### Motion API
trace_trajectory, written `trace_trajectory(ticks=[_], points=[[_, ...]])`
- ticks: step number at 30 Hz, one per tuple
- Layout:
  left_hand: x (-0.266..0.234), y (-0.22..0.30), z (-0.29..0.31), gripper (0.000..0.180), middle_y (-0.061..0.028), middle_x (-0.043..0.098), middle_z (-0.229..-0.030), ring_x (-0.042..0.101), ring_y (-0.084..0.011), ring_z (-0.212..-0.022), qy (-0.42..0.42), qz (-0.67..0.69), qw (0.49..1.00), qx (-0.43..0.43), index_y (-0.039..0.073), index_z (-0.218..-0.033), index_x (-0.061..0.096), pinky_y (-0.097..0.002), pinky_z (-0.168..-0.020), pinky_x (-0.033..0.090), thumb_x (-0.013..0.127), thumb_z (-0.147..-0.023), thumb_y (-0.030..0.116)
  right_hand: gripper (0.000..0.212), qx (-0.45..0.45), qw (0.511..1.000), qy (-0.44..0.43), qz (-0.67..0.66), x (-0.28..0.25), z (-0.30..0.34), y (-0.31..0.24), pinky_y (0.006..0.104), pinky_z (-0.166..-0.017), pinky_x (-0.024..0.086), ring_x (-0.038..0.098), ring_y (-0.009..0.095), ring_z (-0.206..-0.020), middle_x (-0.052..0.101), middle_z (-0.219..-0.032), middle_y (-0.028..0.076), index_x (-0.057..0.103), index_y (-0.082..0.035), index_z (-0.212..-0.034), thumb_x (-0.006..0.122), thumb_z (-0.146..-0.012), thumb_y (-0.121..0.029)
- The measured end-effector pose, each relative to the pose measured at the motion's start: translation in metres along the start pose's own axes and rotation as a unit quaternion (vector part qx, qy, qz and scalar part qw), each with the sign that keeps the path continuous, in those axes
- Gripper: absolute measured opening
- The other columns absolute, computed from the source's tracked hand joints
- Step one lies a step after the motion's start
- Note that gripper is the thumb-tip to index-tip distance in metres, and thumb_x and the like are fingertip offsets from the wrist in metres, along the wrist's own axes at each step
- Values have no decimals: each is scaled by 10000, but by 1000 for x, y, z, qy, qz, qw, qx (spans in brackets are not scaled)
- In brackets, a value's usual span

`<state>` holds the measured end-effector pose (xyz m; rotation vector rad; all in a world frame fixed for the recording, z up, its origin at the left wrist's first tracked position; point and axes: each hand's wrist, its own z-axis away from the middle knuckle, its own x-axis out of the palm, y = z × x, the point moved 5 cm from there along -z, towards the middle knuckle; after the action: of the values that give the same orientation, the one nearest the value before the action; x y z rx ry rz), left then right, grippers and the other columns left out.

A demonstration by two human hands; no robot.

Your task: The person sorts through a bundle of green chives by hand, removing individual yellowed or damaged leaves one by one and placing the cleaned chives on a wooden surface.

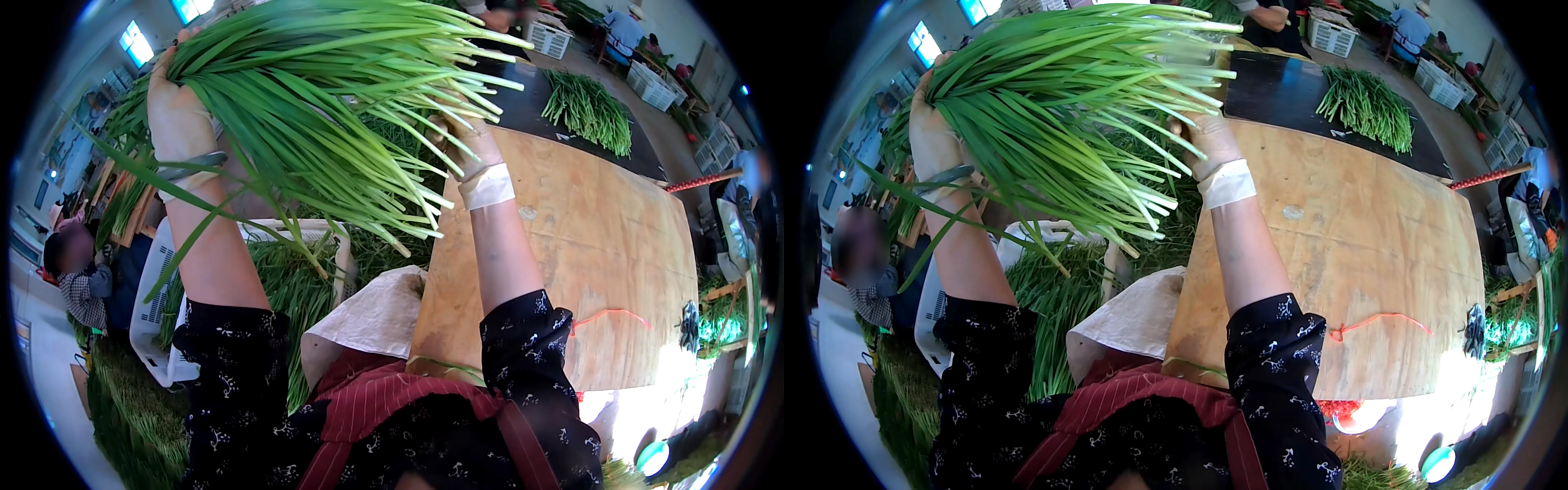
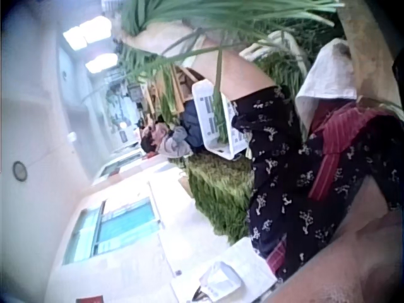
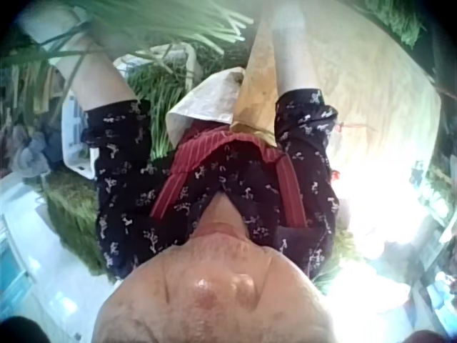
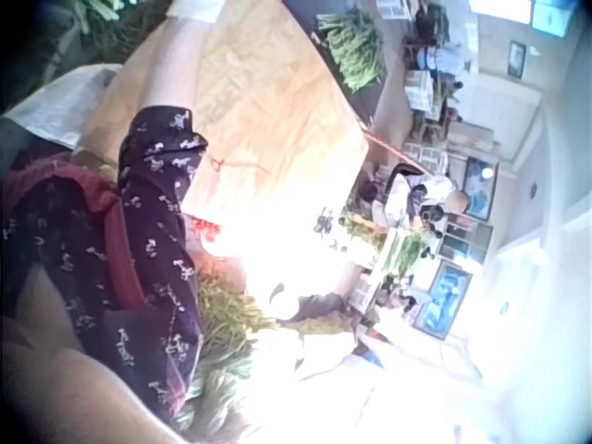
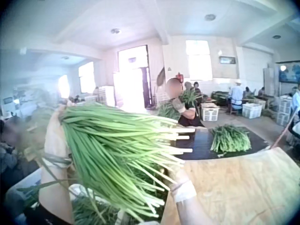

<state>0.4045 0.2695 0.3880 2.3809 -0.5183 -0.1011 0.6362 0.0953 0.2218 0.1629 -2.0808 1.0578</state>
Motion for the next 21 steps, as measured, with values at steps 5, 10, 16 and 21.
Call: trace_trajectory(ticks=[5, 10, 16, 21], points=[[-23, -25, -15, 410, -128, 548, -1138, 514, -170, -1062, -13, 282, 958, -56, -80, -1202, 328, -270, -933, 387, 495, -845, 31, 227, 94, 993, -1, -69, 16, 16, 25, 224, -550, 531, 620, 146, -673, 625, -869, 76, 546, -35, -1079, 511, -885, -147], [-9, -43, 19, 292, -114, 588, -1063, 542, -212, -1016, 22, 123, 992, -21, -23, -1140, 433, -323, -905, 427, 452, -860, 60, 268, 136, 987, 52, 72, 16, 43, 15, 276, -573, 534, 598, 158, -732, 600, -985, 99, 502, -6, -1121, 457, -909, -162], [-27, -71, 4, 299, -129, 564, -1074, 554, -205, -964, 36, 477, 847, -231, -64, -1133, 373, -309, -906, 430, 442, -850, 1, 275, 150, 989, 14, 3, 10, 68, 26, 314, -708, 534, 528, 91, -623, 593, -1025, 71, 519, -17, -1083, 541, -870, -189], [-1, -45, 35, 296, -136, 575, -1064, 565, -201, -958, -2, 121, 989, -85, -60, -1123, 430, -298, -877, 448, 484, -844, 26, 264, 175, 979, -49, 92, -6, 92, -3, 260, -630, 462, 543, 75, -625, 625, -936, 90, 534, 20, -1058, 576, -826, -99]])
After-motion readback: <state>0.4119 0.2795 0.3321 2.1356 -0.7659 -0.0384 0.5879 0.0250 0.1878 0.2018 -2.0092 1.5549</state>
